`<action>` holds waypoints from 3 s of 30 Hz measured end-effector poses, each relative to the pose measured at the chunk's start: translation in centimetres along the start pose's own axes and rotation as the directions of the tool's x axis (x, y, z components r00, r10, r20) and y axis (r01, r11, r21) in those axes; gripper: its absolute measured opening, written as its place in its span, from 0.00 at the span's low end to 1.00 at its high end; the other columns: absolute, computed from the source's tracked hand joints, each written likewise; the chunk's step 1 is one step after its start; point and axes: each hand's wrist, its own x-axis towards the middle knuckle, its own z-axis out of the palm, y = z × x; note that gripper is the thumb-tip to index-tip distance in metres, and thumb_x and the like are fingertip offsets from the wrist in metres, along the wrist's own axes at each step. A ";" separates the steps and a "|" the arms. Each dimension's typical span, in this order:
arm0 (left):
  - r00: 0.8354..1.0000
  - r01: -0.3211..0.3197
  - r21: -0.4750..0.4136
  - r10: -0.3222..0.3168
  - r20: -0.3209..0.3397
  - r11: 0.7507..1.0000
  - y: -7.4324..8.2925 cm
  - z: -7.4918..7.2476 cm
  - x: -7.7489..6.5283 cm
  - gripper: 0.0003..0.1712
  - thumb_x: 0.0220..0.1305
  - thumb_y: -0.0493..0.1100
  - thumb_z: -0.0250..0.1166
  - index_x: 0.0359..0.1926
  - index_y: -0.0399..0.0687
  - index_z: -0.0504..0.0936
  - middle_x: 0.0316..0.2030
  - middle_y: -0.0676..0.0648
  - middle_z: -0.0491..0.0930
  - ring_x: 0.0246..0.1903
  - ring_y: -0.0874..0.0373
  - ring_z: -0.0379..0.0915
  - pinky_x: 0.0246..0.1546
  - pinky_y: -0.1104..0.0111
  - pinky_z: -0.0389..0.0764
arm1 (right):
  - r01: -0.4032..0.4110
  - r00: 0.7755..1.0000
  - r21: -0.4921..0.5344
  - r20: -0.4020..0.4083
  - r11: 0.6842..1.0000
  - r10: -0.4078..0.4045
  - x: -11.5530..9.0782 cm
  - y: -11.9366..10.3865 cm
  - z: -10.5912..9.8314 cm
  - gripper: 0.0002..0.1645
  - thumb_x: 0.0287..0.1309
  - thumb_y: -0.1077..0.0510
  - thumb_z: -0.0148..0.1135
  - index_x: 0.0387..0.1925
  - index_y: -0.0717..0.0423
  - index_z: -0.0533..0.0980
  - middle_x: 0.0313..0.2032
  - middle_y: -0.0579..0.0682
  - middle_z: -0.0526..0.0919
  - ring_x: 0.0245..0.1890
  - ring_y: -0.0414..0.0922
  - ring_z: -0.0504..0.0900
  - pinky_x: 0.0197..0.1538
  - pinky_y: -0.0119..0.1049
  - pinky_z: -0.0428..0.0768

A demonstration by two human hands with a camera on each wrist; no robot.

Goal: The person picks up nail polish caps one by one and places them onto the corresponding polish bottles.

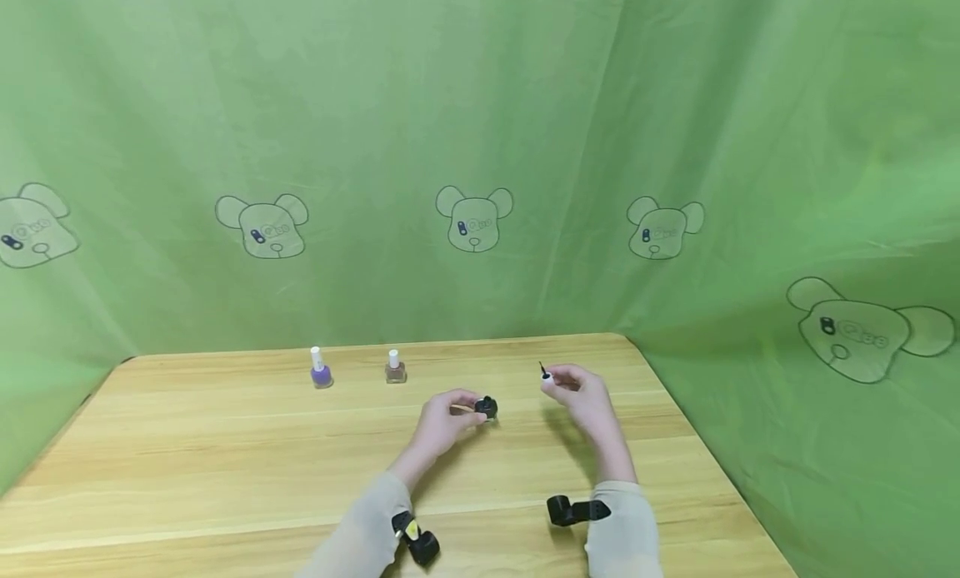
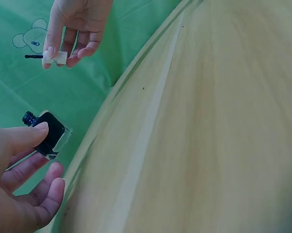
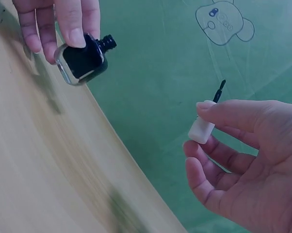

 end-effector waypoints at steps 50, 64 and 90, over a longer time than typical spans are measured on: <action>0.996 -0.069 0.048 0.072 -0.053 0.996 1.9 -3.2 -0.9 0.15 0.52 0.40 0.74 0.42 0.42 0.85 0.38 0.44 0.86 0.33 0.58 0.83 0.36 0.74 0.83 | 0.262 0.963 -0.206 0.128 0.943 -0.239 -1.4 -5.1 3.5 0.11 0.60 0.56 0.65 0.43 0.58 0.80 0.39 0.53 0.85 0.41 0.45 0.80 0.45 0.36 0.81; 0.996 -0.069 0.098 0.074 -0.045 0.993 1.6 -3.1 -0.8 0.15 0.52 0.41 0.74 0.42 0.43 0.85 0.38 0.45 0.86 0.34 0.59 0.82 0.37 0.73 0.82 | 0.318 0.948 -0.254 0.107 0.914 -0.300 -1.2 -5.1 3.8 0.10 0.57 0.56 0.68 0.40 0.56 0.82 0.33 0.49 0.85 0.35 0.40 0.78 0.38 0.30 0.78; 0.995 -0.100 0.126 0.102 -0.012 0.987 1.8 -2.5 -1.3 0.14 0.52 0.40 0.74 0.42 0.47 0.86 0.38 0.47 0.85 0.35 0.61 0.81 0.39 0.74 0.82 | 0.350 0.937 -0.344 0.120 0.871 -0.329 -1.4 -5.2 4.5 0.08 0.52 0.59 0.68 0.35 0.56 0.83 0.29 0.47 0.82 0.31 0.39 0.74 0.34 0.28 0.73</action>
